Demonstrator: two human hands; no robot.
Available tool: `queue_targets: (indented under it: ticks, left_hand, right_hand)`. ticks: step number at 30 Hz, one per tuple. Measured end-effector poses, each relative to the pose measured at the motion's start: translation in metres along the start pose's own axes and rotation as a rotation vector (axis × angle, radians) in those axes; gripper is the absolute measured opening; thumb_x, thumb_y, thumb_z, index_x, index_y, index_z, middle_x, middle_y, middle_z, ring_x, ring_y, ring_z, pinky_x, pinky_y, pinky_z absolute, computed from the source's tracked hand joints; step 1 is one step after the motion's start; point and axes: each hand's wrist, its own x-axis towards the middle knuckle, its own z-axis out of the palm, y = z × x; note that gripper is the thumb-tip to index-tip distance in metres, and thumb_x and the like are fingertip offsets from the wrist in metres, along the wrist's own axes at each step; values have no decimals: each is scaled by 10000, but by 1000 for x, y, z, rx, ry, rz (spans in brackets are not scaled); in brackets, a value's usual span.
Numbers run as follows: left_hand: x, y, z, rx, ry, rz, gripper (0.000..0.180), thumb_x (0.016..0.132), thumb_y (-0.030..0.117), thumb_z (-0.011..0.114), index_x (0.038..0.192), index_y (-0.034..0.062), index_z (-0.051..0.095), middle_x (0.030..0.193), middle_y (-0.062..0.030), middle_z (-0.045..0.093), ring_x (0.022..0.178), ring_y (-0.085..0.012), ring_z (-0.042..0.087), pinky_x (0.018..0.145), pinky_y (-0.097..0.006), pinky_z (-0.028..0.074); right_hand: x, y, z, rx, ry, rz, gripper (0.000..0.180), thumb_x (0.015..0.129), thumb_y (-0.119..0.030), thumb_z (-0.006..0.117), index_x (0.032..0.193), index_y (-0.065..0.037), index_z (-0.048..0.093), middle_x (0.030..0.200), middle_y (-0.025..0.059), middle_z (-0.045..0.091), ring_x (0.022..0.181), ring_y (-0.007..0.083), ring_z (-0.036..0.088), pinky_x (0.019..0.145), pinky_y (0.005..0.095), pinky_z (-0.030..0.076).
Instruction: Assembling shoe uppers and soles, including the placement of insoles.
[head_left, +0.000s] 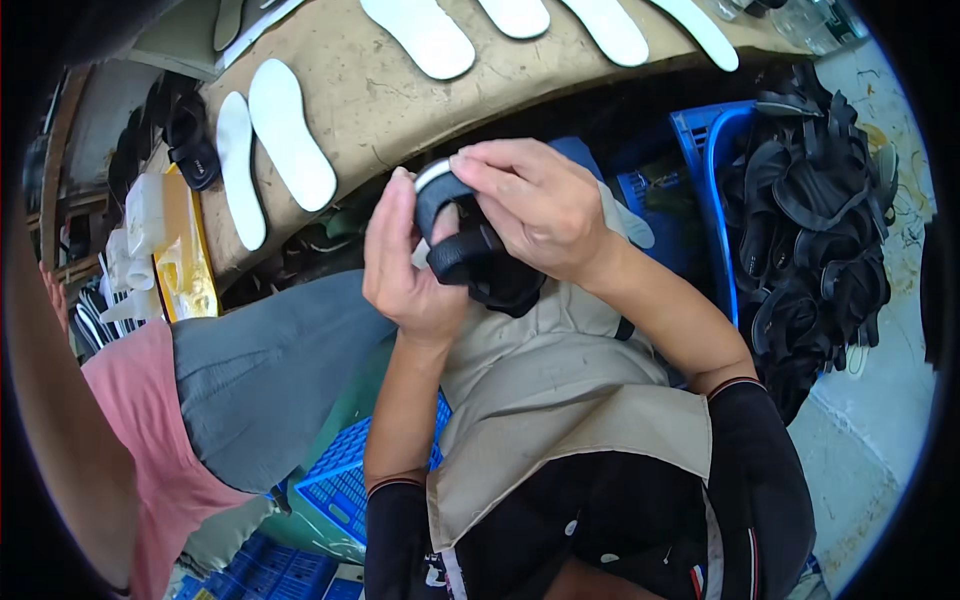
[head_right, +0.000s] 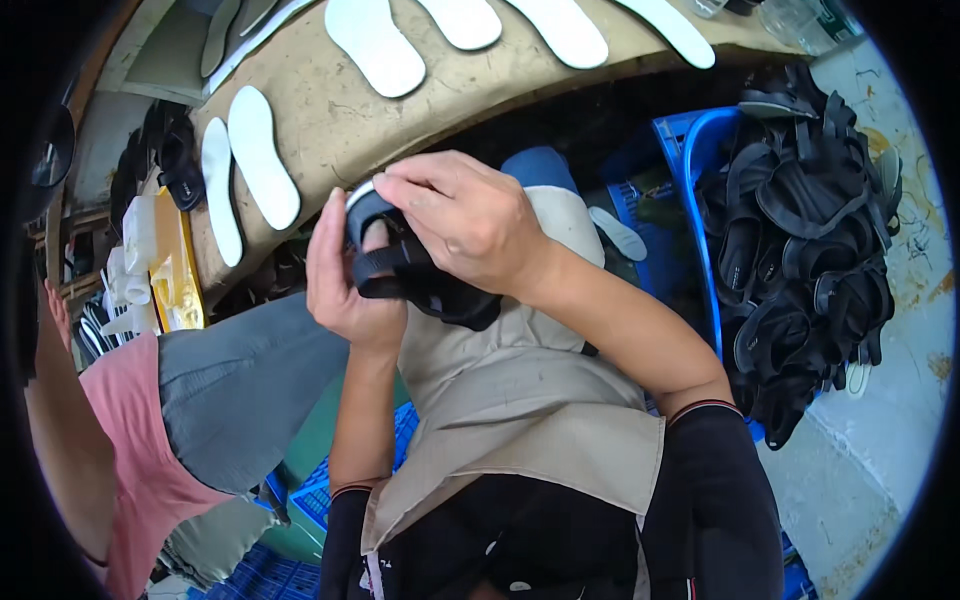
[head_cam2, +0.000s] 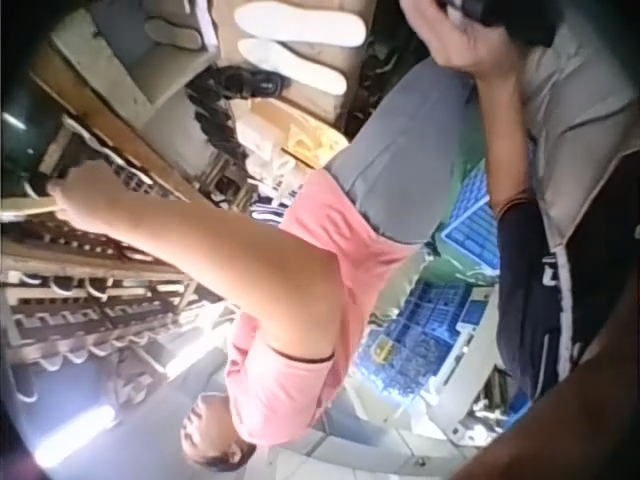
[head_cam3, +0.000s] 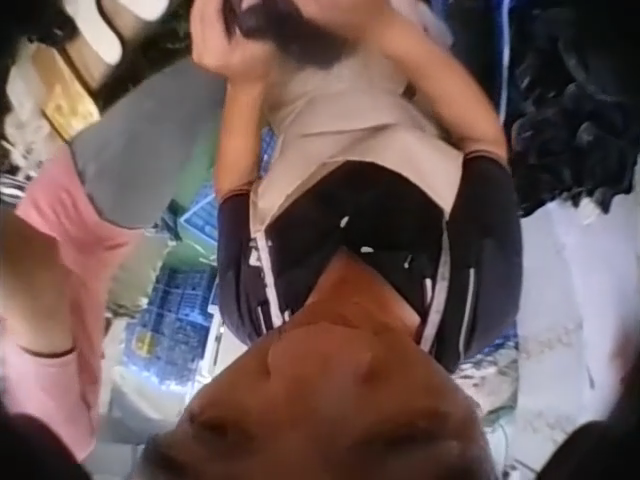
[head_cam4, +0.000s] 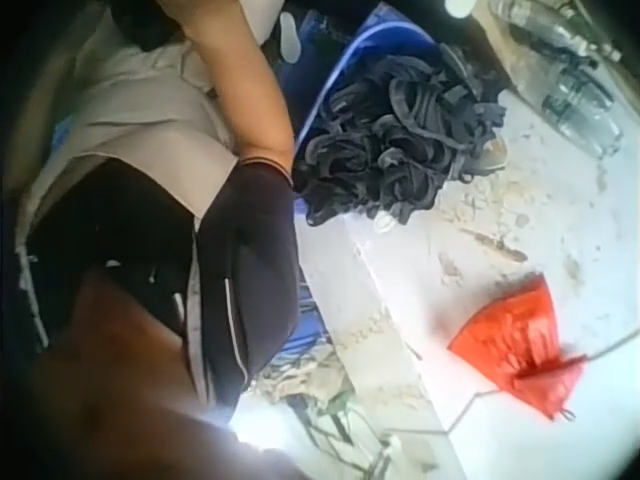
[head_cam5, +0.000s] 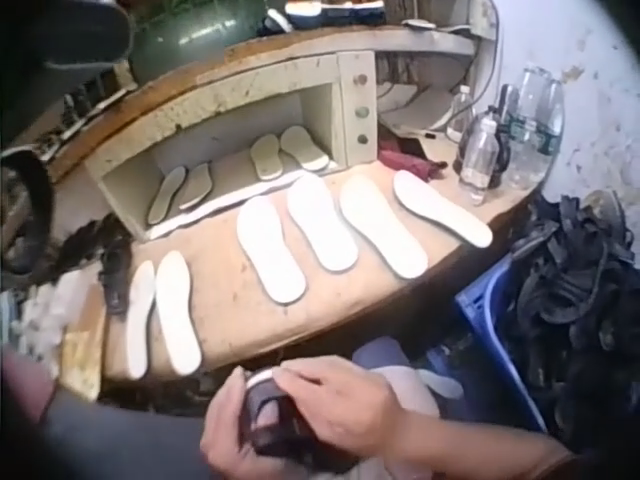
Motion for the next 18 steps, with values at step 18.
queue_targets:
  ticks: [18]
  left_hand:
    - [27, -23, 5, -1135, -457, -970, 236, 1042, 154, 538, 1009, -27, 685, 949, -106, 724, 768, -107, 655, 708, -182, 514]
  right_hand:
    - [11, 30, -39, 917, -296, 1095, 284, 958, -197, 667, 713, -53, 679, 676, -31, 615, 597, 25, 495, 557, 172, 384]
